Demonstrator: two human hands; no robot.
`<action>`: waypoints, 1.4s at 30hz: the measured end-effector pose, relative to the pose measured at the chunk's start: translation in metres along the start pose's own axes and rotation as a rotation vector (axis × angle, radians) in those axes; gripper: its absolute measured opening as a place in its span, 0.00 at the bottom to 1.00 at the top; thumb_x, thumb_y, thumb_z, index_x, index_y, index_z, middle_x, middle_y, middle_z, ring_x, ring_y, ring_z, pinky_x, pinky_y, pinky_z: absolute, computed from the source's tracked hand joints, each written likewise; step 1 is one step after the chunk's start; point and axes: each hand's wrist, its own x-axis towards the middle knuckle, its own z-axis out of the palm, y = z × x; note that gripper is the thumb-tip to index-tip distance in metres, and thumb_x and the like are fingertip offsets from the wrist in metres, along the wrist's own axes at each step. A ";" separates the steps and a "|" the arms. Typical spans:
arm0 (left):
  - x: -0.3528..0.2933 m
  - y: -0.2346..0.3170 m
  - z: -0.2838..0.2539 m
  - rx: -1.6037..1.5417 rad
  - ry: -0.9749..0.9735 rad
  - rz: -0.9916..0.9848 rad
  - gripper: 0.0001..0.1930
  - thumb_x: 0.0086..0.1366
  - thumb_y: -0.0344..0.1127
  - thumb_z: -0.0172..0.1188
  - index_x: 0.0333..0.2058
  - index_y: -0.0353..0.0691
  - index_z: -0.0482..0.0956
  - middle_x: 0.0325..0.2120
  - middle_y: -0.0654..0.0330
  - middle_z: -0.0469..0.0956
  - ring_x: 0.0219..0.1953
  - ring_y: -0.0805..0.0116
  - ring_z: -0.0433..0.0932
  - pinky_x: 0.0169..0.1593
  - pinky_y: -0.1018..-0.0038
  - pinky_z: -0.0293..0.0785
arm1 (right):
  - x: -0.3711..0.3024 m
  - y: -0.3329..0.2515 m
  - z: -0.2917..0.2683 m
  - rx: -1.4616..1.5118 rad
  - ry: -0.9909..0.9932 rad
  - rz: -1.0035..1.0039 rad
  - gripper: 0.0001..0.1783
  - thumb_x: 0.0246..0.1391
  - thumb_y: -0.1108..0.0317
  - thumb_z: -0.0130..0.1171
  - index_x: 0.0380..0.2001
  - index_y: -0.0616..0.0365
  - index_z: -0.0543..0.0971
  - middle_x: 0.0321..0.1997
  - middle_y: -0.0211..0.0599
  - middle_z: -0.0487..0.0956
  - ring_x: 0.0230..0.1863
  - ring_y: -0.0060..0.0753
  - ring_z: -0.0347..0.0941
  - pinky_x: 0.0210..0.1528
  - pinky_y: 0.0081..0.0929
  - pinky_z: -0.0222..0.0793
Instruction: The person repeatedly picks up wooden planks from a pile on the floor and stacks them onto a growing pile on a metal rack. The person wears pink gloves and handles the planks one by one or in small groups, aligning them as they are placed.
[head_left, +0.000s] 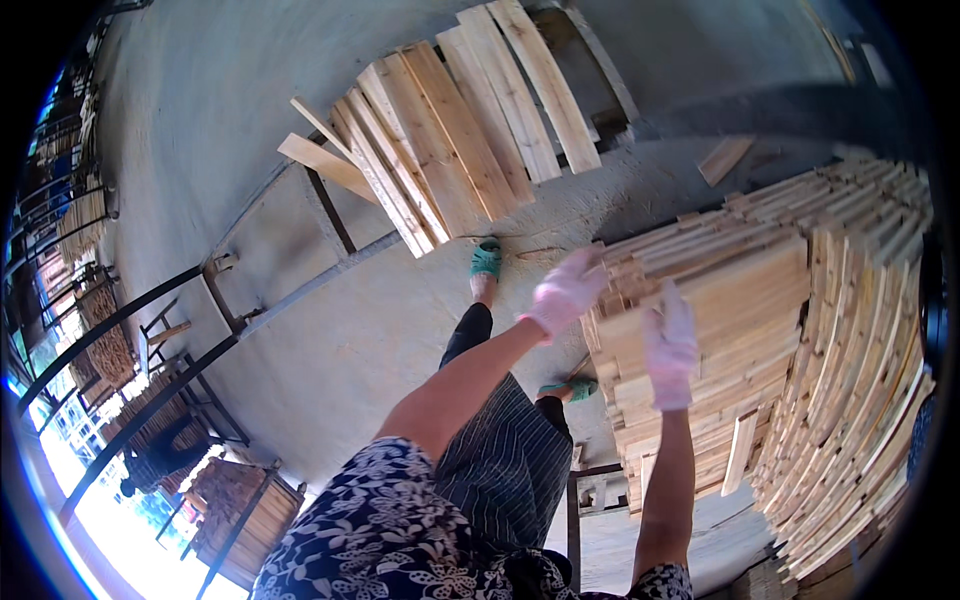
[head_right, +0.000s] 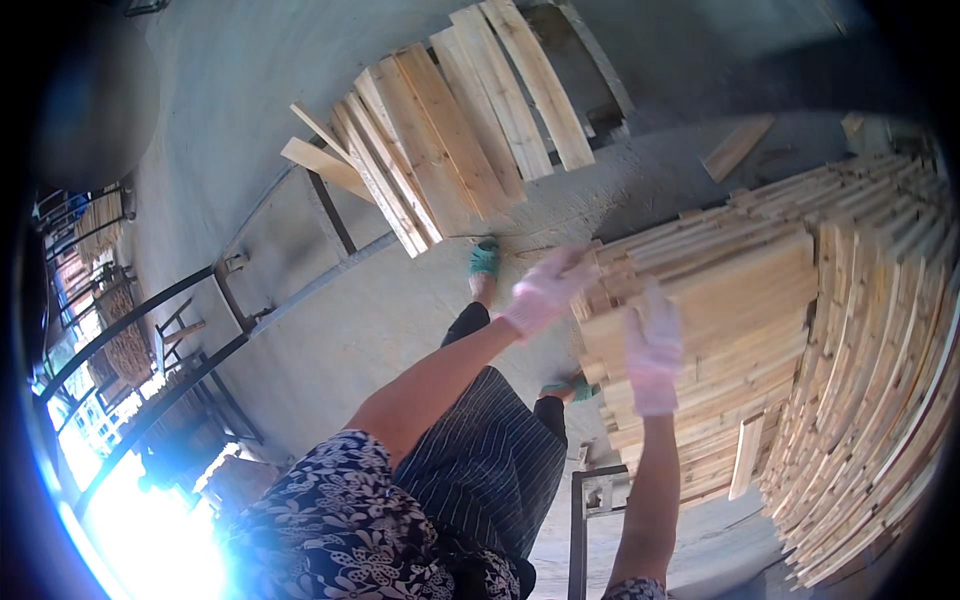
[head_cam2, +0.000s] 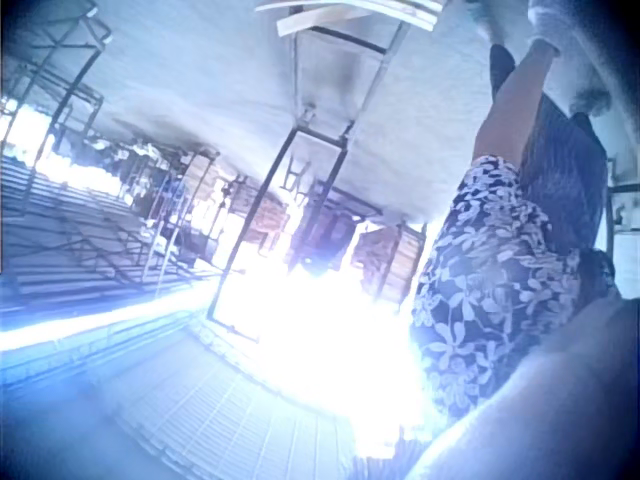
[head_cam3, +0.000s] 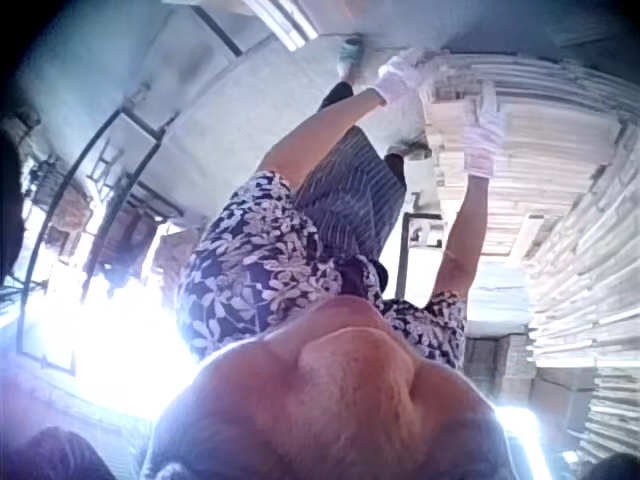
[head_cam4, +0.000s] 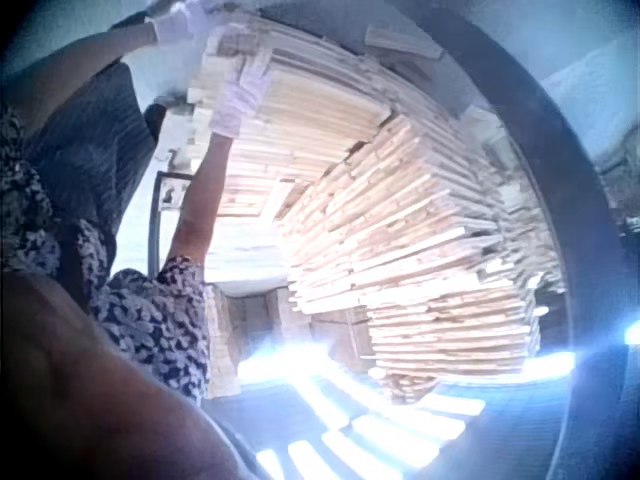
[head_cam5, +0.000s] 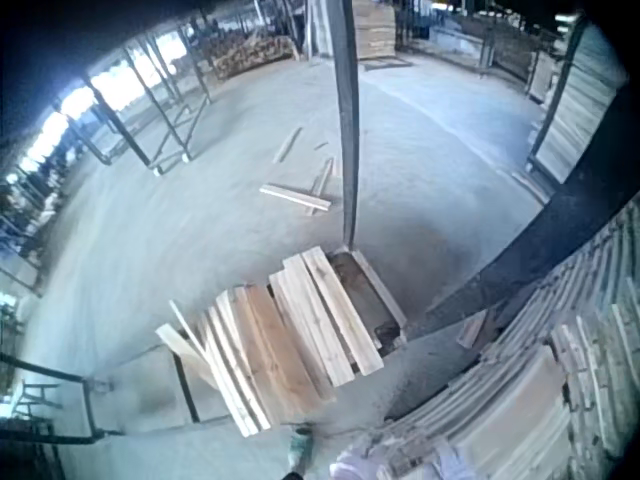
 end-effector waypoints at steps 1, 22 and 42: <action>0.001 -0.033 -0.028 0.075 0.039 -0.031 0.27 0.69 0.51 0.54 0.61 0.43 0.73 0.60 0.48 0.74 0.64 0.50 0.71 0.64 0.61 0.68 | 0.030 -0.029 0.016 -0.022 -0.036 -0.052 0.28 0.64 0.62 0.55 0.66 0.56 0.69 0.54 0.52 0.77 0.54 0.56 0.74 0.57 0.42 0.69; 0.158 -0.150 -0.212 -0.502 0.812 -0.301 0.37 0.59 0.45 0.73 0.59 0.32 0.64 0.44 0.52 0.80 0.40 0.64 0.82 0.43 0.68 0.80 | 0.412 -0.028 0.266 0.169 -0.273 0.178 0.56 0.53 0.34 0.62 0.70 0.68 0.59 0.65 0.59 0.73 0.66 0.52 0.70 0.66 0.37 0.62; 0.237 -0.087 -0.204 0.051 0.653 -0.729 0.61 0.52 0.59 0.72 0.74 0.43 0.41 0.64 0.40 0.60 0.68 0.39 0.59 0.67 0.51 0.64 | 0.334 -0.062 0.279 0.764 -0.369 0.155 0.36 0.54 0.47 0.72 0.52 0.66 0.73 0.47 0.42 0.82 0.44 0.36 0.79 0.48 0.33 0.76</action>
